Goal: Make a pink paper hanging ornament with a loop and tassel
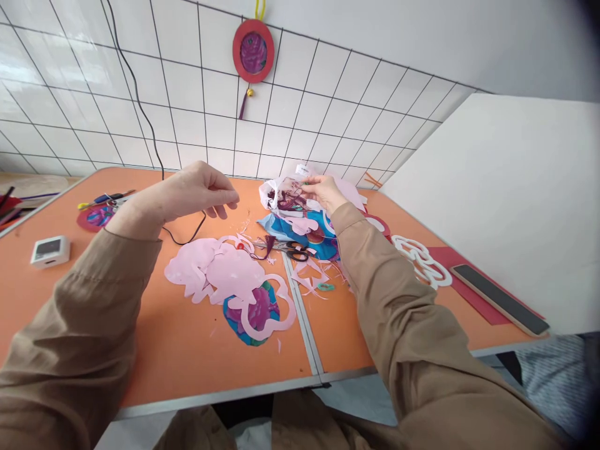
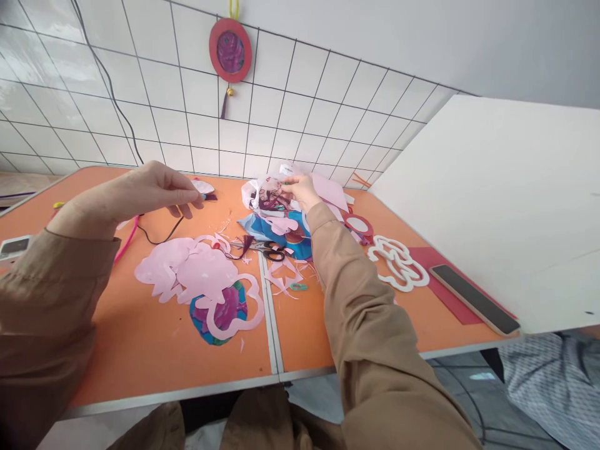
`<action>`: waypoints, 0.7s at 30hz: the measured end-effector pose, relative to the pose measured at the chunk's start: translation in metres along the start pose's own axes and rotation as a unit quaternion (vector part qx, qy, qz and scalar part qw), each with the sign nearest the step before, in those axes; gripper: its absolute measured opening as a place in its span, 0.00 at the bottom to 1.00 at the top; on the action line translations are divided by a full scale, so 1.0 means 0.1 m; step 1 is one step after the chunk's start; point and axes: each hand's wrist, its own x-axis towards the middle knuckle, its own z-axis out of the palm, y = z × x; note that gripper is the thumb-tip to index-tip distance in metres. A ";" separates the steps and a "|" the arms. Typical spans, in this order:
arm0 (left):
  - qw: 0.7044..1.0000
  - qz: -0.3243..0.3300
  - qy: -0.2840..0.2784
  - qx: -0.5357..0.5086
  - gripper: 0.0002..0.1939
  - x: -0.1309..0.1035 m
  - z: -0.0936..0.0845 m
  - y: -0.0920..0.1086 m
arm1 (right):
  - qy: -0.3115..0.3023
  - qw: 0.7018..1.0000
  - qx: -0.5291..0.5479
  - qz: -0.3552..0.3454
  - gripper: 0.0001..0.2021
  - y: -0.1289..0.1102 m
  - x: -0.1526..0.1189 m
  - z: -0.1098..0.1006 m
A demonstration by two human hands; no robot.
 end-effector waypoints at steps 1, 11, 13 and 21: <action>1.000 -0.002 -0.002 0.005 0.08 0.00 0.00 0.01 | 0.015 1.000 0.002 -0.006 0.13 -0.03 0.04 -0.01; 0.999 -0.011 -0.007 0.041 0.11 -0.02 -0.04 -0.01 | 0.023 0.999 -0.031 -0.009 0.14 -0.06 0.25 0.05; 0.999 -0.009 -0.009 0.049 0.11 -0.02 -0.04 0.00 | 0.015 0.998 -0.054 -0.002 0.14 0.01 0.28 0.09; 0.997 -0.007 -0.014 0.070 0.10 -0.04 -0.05 0.01 | -0.042 0.989 -0.132 -0.057 0.11 0.22 0.52 0.10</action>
